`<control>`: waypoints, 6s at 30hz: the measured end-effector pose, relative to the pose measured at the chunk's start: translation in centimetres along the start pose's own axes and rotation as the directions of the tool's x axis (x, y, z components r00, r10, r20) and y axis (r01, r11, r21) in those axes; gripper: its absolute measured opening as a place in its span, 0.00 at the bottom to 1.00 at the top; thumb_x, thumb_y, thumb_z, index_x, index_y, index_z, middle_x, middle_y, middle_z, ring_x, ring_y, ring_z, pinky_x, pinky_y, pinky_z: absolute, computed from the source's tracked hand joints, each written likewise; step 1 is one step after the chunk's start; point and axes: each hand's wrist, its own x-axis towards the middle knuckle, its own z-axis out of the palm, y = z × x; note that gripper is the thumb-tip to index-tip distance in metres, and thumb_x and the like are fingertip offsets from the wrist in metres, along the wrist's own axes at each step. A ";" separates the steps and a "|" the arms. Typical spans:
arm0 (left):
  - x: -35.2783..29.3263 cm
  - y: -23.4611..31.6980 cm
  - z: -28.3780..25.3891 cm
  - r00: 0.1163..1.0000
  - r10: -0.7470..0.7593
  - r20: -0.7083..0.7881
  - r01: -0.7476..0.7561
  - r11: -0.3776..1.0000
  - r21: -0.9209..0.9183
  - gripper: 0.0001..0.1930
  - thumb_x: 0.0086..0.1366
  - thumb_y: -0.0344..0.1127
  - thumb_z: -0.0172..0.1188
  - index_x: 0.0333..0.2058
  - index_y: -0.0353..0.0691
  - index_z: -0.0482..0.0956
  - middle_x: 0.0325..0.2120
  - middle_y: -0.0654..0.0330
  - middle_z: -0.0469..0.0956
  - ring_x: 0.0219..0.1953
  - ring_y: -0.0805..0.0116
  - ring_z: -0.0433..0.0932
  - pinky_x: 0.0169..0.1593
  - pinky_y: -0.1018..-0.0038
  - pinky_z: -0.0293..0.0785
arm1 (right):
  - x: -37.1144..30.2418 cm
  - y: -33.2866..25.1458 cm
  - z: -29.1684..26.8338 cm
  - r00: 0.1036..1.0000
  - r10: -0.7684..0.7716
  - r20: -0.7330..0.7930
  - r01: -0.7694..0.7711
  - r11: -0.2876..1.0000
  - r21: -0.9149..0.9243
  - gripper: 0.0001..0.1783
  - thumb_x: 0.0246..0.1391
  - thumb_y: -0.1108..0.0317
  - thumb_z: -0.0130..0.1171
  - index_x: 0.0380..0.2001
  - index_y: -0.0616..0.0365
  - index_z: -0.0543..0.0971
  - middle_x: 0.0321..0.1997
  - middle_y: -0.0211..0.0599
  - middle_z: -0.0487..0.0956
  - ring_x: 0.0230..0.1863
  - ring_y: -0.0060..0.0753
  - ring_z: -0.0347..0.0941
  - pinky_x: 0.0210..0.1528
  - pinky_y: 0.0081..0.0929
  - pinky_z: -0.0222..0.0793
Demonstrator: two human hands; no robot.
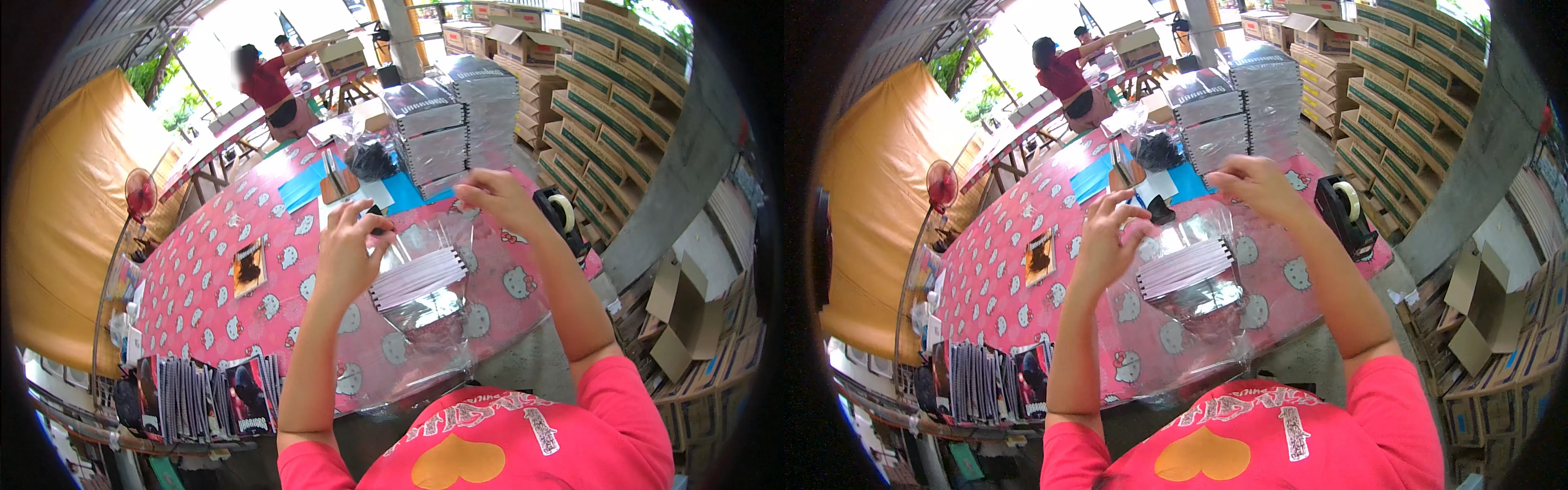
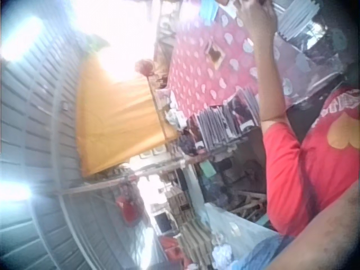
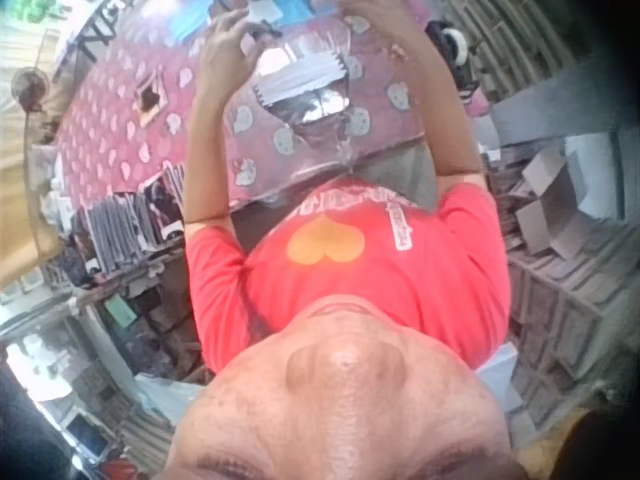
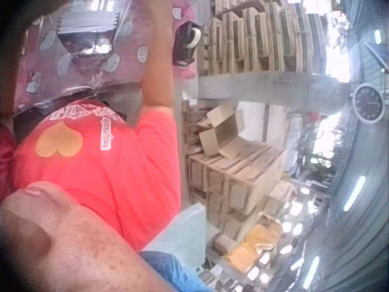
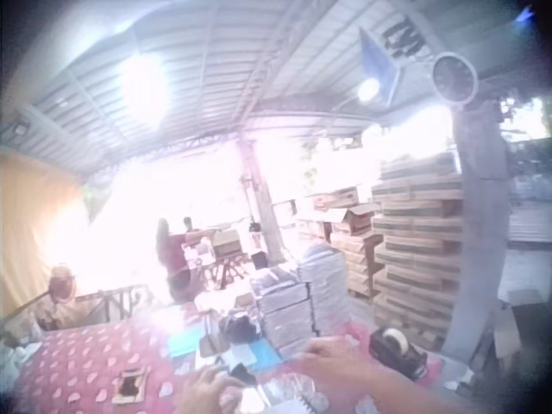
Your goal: The person takes stacks of notebooks, slides each stack into a clear plastic bag, and then seals the bag using tape from a dispenser.
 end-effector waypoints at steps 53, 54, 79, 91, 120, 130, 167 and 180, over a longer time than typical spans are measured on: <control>-6.9 -1.2 4.1 0.818 0.124 0.562 -0.073 0.991 -0.112 0.48 0.32 0.64 0.68 0.56 0.57 0.66 0.62 0.66 0.55 0.66 0.54 0.46 0.63 0.42 0.37 | -10.8 12.6 -11.8 0.784 0.218 -0.581 -0.278 0.960 -0.015 0.20 0.47 0.64 0.61 0.42 0.63 0.77 0.35 0.38 0.80 0.33 0.25 0.76 0.38 0.21 0.70; -6.9 -1.1 4.3 0.816 0.132 0.563 -0.076 0.990 -0.122 0.48 0.32 0.64 0.68 0.56 0.56 0.66 0.62 0.66 0.55 0.66 0.54 0.46 0.63 0.42 0.37 | -12.9 16.5 -15.4 0.720 0.221 -0.658 -0.406 0.903 -0.140 0.16 0.47 0.63 0.61 0.37 0.61 0.79 0.30 0.38 0.81 0.31 0.25 0.76 0.36 0.22 0.69; -7.2 -0.5 3.9 0.809 0.093 0.581 -0.084 0.996 -0.042 0.47 0.36 0.48 0.70 0.59 0.65 0.59 0.63 0.67 0.51 0.66 0.54 0.45 0.62 0.40 0.42 | -1.1 3.3 2.8 0.805 0.309 0.506 -0.296 0.949 -0.109 0.17 0.49 0.56 0.60 0.21 0.61 0.78 0.16 0.27 0.71 0.15 0.17 0.62 0.17 0.19 0.54; -7.2 -6.2 5.7 0.951 -0.231 0.206 0.292 0.891 -0.349 0.44 0.43 0.56 0.68 0.57 0.41 0.63 0.53 0.52 0.66 0.54 0.57 0.65 0.56 0.60 0.60 | 1.7 6.7 0.5 0.918 0.179 0.352 0.124 0.715 -0.688 0.36 0.28 0.42 0.70 0.33 0.64 0.79 0.36 0.37 0.80 0.38 0.35 0.77 0.41 0.29 0.72; -9.0 -1.2 6.4 0.981 0.120 0.152 -0.107 0.990 -0.091 0.27 0.50 0.39 0.64 0.51 0.45 0.73 0.51 0.58 0.72 0.57 0.54 0.66 0.61 0.59 0.55 | -5.7 4.1 5.5 0.745 -0.478 0.465 0.665 0.581 -0.468 0.21 0.36 0.58 0.67 0.37 0.53 0.79 0.47 0.33 0.75 0.54 0.33 0.66 0.54 0.35 0.60; -7.6 0.4 6.5 0.996 -0.071 -0.055 0.062 0.985 -0.159 0.11 0.43 0.24 0.62 0.29 0.41 0.81 0.24 0.61 0.76 0.29 0.62 0.73 0.31 0.70 0.70 | -4.7 4.9 7.0 0.820 -0.465 0.333 0.562 0.765 -0.316 0.06 0.41 0.72 0.60 0.26 0.56 0.75 0.27 0.33 0.70 0.34 0.37 0.69 0.34 0.32 0.67; -6.1 -0.3 7.2 0.971 -0.171 0.168 0.188 0.978 -0.092 0.16 0.43 0.35 0.68 0.34 0.43 0.82 0.23 0.57 0.74 0.23 0.63 0.75 0.27 0.69 0.70 | -4.2 4.6 6.4 0.878 -0.268 0.396 0.406 0.856 -0.320 0.06 0.41 0.67 0.63 0.24 0.54 0.77 0.29 0.33 0.76 0.37 0.38 0.72 0.37 0.35 0.67; -2.1 -5.2 8.5 0.785 -0.409 0.464 0.590 0.722 -0.362 0.11 0.50 0.38 0.68 0.28 0.36 0.83 0.21 0.67 0.79 0.22 0.85 0.69 0.24 0.81 0.66 | 1.9 7.3 7.9 0.945 -0.046 0.325 0.137 0.955 -0.264 0.13 0.38 0.61 0.67 0.22 0.61 0.79 0.22 0.41 0.76 0.27 0.39 0.74 0.31 0.33 0.67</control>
